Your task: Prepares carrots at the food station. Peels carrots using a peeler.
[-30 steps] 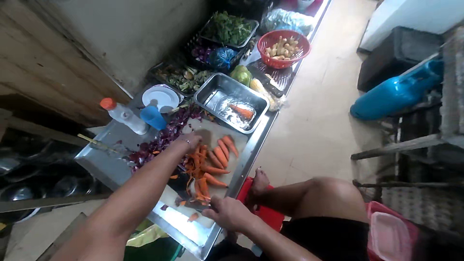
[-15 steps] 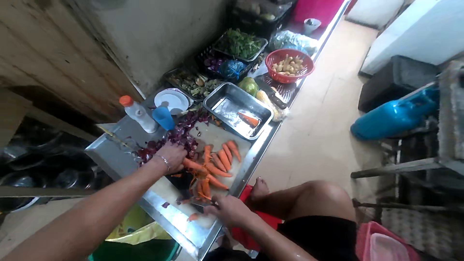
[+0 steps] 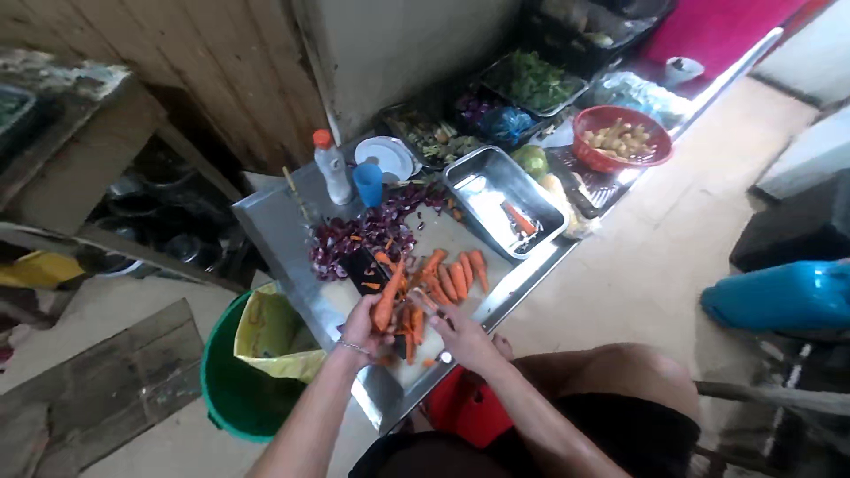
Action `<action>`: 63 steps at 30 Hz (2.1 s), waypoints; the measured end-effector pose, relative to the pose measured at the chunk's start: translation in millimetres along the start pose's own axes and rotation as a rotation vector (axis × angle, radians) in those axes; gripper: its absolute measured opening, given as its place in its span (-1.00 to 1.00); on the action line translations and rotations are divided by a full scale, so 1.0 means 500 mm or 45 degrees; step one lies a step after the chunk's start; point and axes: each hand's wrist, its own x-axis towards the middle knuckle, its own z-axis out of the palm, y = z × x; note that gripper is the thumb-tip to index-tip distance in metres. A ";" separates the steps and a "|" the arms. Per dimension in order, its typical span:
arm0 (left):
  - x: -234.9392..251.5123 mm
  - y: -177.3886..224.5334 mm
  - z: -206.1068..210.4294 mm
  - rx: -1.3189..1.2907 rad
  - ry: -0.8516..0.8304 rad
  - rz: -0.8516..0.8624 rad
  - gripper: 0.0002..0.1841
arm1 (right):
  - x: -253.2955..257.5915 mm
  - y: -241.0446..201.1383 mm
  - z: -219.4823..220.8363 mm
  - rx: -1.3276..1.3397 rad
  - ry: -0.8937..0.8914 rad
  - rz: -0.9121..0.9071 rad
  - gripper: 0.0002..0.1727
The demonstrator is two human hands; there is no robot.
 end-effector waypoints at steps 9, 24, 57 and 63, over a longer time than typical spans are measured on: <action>-0.055 -0.002 0.003 0.124 -0.106 0.157 -0.49 | -0.003 -0.046 0.052 0.050 0.169 -0.037 -0.37; -0.130 0.037 -0.054 1.231 0.113 0.476 -0.65 | 0.013 -0.138 -0.017 0.837 -0.216 0.230 -0.27; -0.092 -0.025 -0.067 1.692 0.314 0.416 -0.48 | 0.002 -0.078 0.088 0.550 -0.032 0.045 -0.21; -0.090 -0.010 -0.073 0.854 0.093 0.164 -0.43 | 0.013 -0.051 0.078 0.292 0.114 -0.148 -0.41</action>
